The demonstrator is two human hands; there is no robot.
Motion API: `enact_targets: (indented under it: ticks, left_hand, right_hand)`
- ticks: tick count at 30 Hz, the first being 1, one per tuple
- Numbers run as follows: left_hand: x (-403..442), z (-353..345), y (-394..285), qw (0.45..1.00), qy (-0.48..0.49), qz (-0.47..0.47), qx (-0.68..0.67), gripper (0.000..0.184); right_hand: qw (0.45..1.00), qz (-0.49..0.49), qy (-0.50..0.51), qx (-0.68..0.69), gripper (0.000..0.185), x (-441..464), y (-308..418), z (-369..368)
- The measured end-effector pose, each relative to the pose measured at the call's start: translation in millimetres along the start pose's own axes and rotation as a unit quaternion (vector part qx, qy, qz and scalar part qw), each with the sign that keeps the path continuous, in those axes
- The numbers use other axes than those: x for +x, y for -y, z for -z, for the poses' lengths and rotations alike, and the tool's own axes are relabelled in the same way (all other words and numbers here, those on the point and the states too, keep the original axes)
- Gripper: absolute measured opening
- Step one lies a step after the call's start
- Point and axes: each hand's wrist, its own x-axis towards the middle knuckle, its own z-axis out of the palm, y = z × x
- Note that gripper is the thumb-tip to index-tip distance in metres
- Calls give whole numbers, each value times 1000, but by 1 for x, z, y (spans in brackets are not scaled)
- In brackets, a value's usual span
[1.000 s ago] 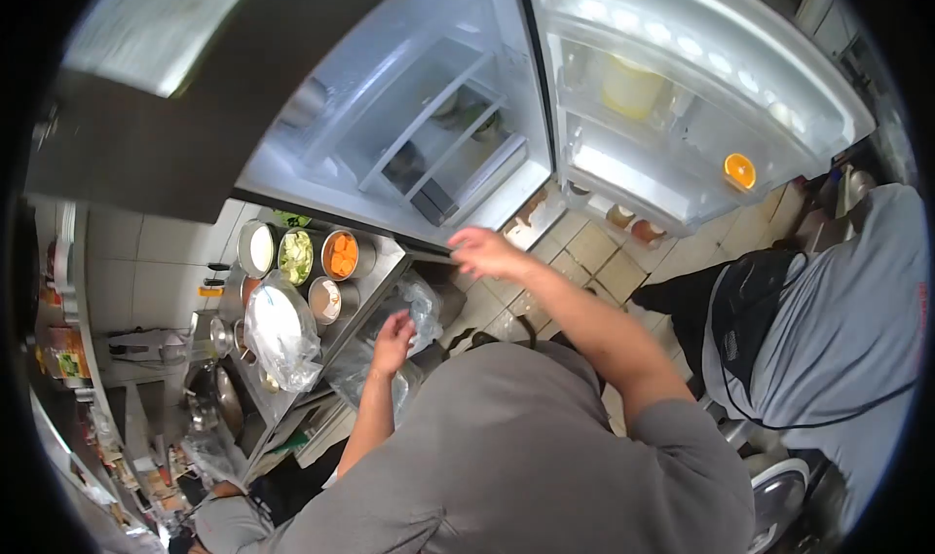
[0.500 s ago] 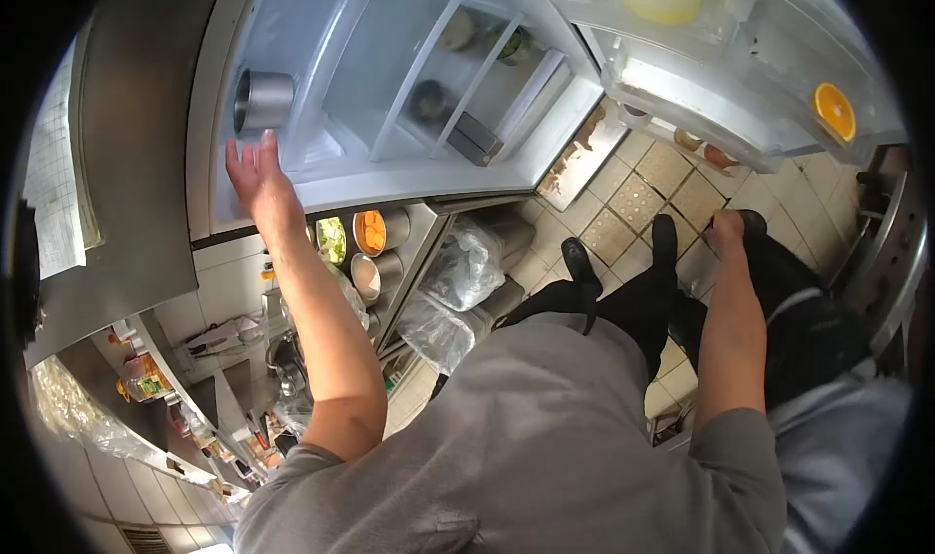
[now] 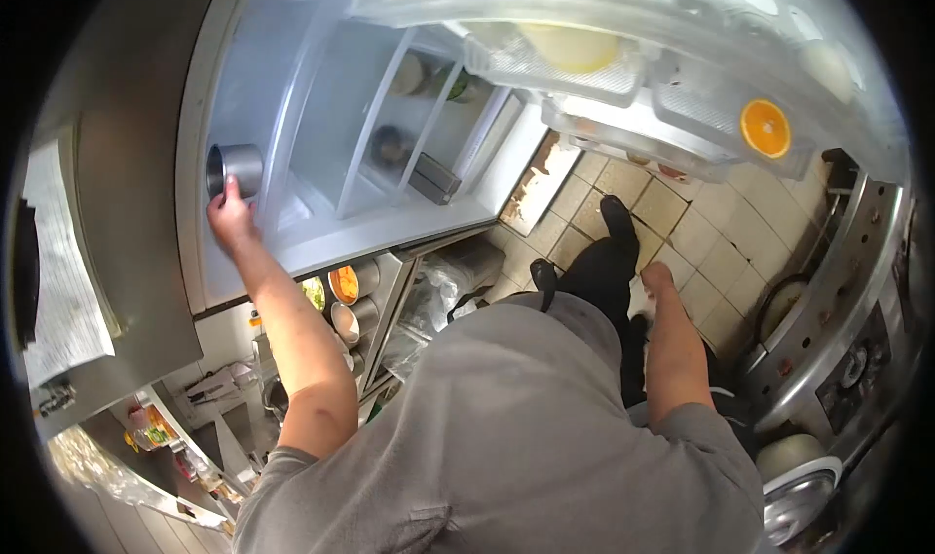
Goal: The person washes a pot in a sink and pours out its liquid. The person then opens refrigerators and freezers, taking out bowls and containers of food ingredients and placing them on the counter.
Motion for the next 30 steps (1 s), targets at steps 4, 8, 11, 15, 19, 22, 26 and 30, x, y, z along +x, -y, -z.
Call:
enact_targets:
  ticks: [4, 8, 11, 15, 19, 22, 26, 30]
  left_hand:
    - [-12, 10, -9, 946, 129, 5, -296, 41]
    - [-57, 25, -43, 939, 146, 50, -307, 30]
    - [-88, 33, -52, 943, 161, -28, -289, 15]
    - [-130, 45, -48, 949, 178, -101, -241, 18]
    - [-172, 64, -34, 964, 126, -184, -144, 28]
    - [-200, 89, -25, 974, 101, -188, -78, 29]
    - [-245, 131, 7, 962, 213, -148, -88, 28]
    - [-284, 178, 64, 953, 297, 4, -63, 30]
  right_hand:
    - [981, 152, -120, 20, 29, 2, 44, 64]
    - [967, 223, -118, -21, 31, 15, 77, 121]
    - [961, 234, -111, -95, 32, 61, 77, 148]
    - [974, 213, -61, -56, 31, 38, 94, 151]
    - [984, 165, -11, -66, 27, 23, 111, 138]
    - [471, 454, -64, -754, 22, 66, 130, 140]
    - [722, 376, 84, -574, 24, 46, 191, 114]
    - [915, 230, 107, -312, 21, -6, 226, 80]
